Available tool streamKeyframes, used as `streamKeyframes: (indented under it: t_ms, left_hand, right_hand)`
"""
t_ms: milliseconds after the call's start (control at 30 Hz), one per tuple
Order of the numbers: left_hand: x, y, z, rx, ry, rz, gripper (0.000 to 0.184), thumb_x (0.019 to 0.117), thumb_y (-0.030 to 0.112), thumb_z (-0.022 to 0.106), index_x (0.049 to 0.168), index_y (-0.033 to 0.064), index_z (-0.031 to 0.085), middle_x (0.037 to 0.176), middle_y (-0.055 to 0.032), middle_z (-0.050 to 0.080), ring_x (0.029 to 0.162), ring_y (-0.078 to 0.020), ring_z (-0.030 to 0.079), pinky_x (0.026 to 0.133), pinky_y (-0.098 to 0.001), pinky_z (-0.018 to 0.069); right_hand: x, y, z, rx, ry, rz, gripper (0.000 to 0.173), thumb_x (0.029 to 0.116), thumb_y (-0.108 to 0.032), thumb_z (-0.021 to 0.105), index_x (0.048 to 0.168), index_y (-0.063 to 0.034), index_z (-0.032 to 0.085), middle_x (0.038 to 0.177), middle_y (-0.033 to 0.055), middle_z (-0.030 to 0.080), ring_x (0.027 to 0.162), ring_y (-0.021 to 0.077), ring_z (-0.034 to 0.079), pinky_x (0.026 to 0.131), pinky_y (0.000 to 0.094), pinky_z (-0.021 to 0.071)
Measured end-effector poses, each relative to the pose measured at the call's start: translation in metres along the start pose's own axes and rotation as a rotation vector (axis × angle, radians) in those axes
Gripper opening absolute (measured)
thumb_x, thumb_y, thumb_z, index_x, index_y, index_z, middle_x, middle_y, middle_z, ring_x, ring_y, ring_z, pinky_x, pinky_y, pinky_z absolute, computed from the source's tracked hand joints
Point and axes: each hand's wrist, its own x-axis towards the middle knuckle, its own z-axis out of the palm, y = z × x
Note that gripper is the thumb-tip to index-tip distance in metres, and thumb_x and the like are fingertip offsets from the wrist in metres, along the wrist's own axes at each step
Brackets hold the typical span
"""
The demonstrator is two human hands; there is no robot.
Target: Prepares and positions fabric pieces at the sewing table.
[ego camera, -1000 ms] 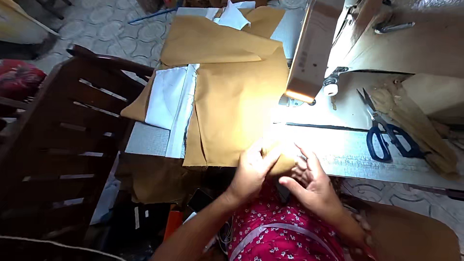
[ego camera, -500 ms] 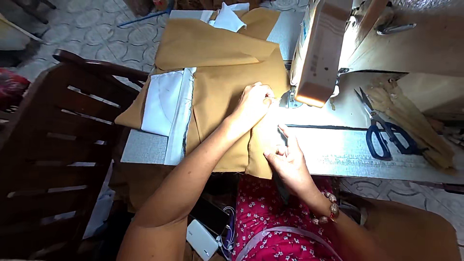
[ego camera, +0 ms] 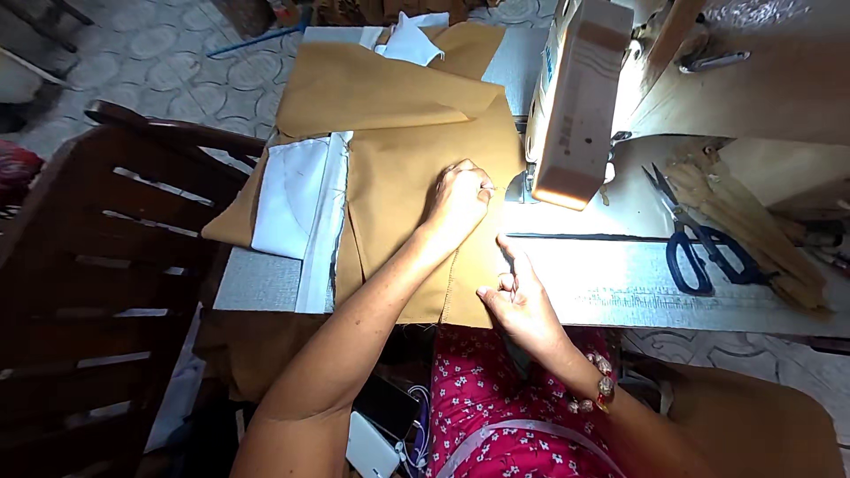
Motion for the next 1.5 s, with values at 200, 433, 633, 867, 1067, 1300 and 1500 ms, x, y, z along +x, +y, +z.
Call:
streamKeyframes:
  t_ms: [200,433,633,867,1067,1300,1500]
  left_hand:
    - [-0.001,0.001,0.001,0.017,-0.008,-0.020,0.015,0.0963,0.007,0.062,0.098,-0.0029,0.074,0.108,-0.0188,0.068,0.111,-0.0327,0.062,0.099,-0.0488,0.0466]
    - [-0.012,-0.010,0.014,0.294,0.117,0.430,0.022,0.0963,-0.005,0.054,0.099,0.0026,0.075,0.104,-0.0149,0.073,0.109,-0.0367,0.066,0.094,-0.0512,0.0493]
    - [-0.055,0.009,0.002,0.241,-0.118,0.103,0.044,0.1087,0.029,0.044,0.146,0.0123,0.058,0.157,-0.0039,0.050,0.152,-0.0454,0.029,0.113,-0.0808,0.0092]
    - [-0.047,0.008,0.015,0.212,-0.135,0.040,0.048,0.1087,0.037,0.040,0.150,0.0179,0.055,0.161,0.0012,0.045,0.154,-0.0425,0.025,0.112,-0.0822,0.0023]
    - [-0.050,0.023,0.014,0.256,-0.148,0.035,0.047,0.1094,0.032,0.043,0.151,0.0151,0.053,0.162,-0.0016,0.044,0.154,-0.0451,0.024,0.111,-0.0830,0.0032]
    - [-0.042,0.034,0.033,0.247,-0.171,0.020,0.047,0.1092,0.036,0.040,0.151,0.0199,0.054,0.160,0.0006,0.046,0.155,-0.0429,0.022,0.111,-0.0829,0.0007]
    - [-0.038,0.040,0.039,0.250,-0.151,-0.008,0.047,0.1099,0.036,0.038,0.151,0.0196,0.053,0.161,0.0001,0.045,0.155,-0.0427,0.020,0.111,-0.0825,0.0007]
  right_hand:
    - [0.000,0.000,0.000,-0.008,0.002,-0.009,0.075,0.0951,-0.002,0.065,0.160,-0.0082,0.028,0.072,0.0016,0.058,0.060,0.0032,0.052,0.061,0.0188,0.0471]
    - [0.002,0.002,0.000,-0.028,-0.027,-0.002,0.073,0.0961,-0.005,0.064,0.160,-0.0083,0.028,0.070,0.0003,0.057,0.059,0.0041,0.051,0.061,0.0206,0.0476]
    - [0.018,-0.011,-0.058,-0.177,-0.164,0.013,0.038,0.1028,-0.006,0.056,0.141,-0.0039,0.057,0.080,0.0049,0.067,0.058,0.0072,0.060,0.054,0.0238,0.0527]
    - [0.111,-0.019,-0.112,-0.781,0.329,-0.336,0.031,0.0988,-0.010,0.057,0.122,0.0106,0.062,0.126,0.0305,0.062,0.126,0.0429,0.056,0.106,0.0558,0.0420]
    - [0.139,-0.014,-0.119,-0.865,0.190,-0.448,0.034,0.0936,-0.016,0.068,0.124,0.0010,0.068,0.128,0.0278,0.062,0.126,0.0437,0.054,0.107,0.0573,0.0374]
    - [0.129,-0.015,-0.115,-1.193,0.346,-0.429,0.032,0.0967,-0.013,0.059,0.125,-0.0007,0.066,0.128,0.0240,0.063,0.129,0.0427,0.052,0.115,0.0596,0.0266]
    - [0.129,-0.005,-0.114,-1.165,0.399,-0.497,0.025,0.0938,-0.001,0.058,0.112,-0.0066,0.076,0.131,0.0221,0.063,0.133,0.0438,0.050,0.115,0.0638,0.0253]
